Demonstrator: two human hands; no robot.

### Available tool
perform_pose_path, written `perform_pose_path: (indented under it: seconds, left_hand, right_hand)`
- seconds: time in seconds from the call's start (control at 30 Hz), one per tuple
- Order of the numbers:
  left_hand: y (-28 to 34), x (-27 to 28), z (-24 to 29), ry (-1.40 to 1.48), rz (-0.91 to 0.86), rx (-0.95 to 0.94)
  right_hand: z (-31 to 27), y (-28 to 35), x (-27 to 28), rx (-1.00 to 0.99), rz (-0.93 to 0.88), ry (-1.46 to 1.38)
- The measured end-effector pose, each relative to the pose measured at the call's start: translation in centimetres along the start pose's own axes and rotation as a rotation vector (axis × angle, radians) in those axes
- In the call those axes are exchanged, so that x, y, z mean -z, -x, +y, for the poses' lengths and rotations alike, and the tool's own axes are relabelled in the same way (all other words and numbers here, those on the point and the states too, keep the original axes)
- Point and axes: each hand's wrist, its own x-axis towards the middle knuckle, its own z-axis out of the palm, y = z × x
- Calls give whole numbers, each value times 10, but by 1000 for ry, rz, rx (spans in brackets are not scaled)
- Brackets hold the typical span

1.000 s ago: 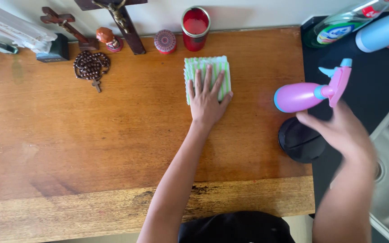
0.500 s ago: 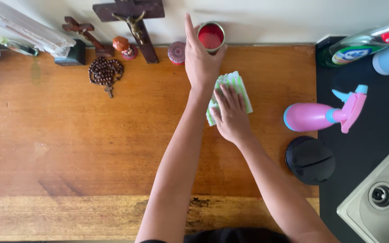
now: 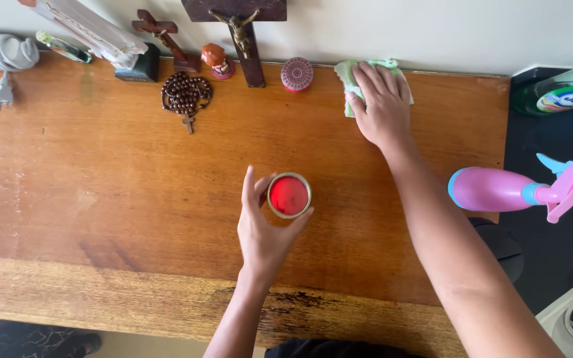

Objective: Cleaning a wooden table surface using a spray cleaner and a cloth.

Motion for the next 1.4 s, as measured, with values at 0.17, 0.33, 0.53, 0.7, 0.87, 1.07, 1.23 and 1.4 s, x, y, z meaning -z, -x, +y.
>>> perform_pose_path:
  seconds: [0.17, 0.33, 0.53, 0.7, 0.87, 1.07, 1.23, 1.4]
  left_hand:
    - [17, 18, -7, 2, 15, 60]
    - [-5, 11, 5, 66, 37, 71]
    - [-88, -54, 15, 32, -77, 30]
    - [-147, -120, 9, -4, 17, -226]
    - [-176, -141, 3, -42, -10, -151]
    - [-187, -139, -5, -44, -7, -191]
    - [-135, -116, 26, -13, 53, -340]
    - [19, -107, 22, -163, -576, -536]
  right_hand:
    - [-8, 13, -59, 166, 227, 208]
    - [-1, 22, -8, -66, 102, 55]
    - [-51, 113, -12, -18, 128, 27]
    - [-91, 238, -7, 82, -104, 43]
    - [-90, 280, 22, 77, -119, -98]
    - [-25, 315, 95, -257, 116, -359]
    - [52, 341, 109, -461, 252, -136]
    - [-1, 320, 90, -361, 114, -87]
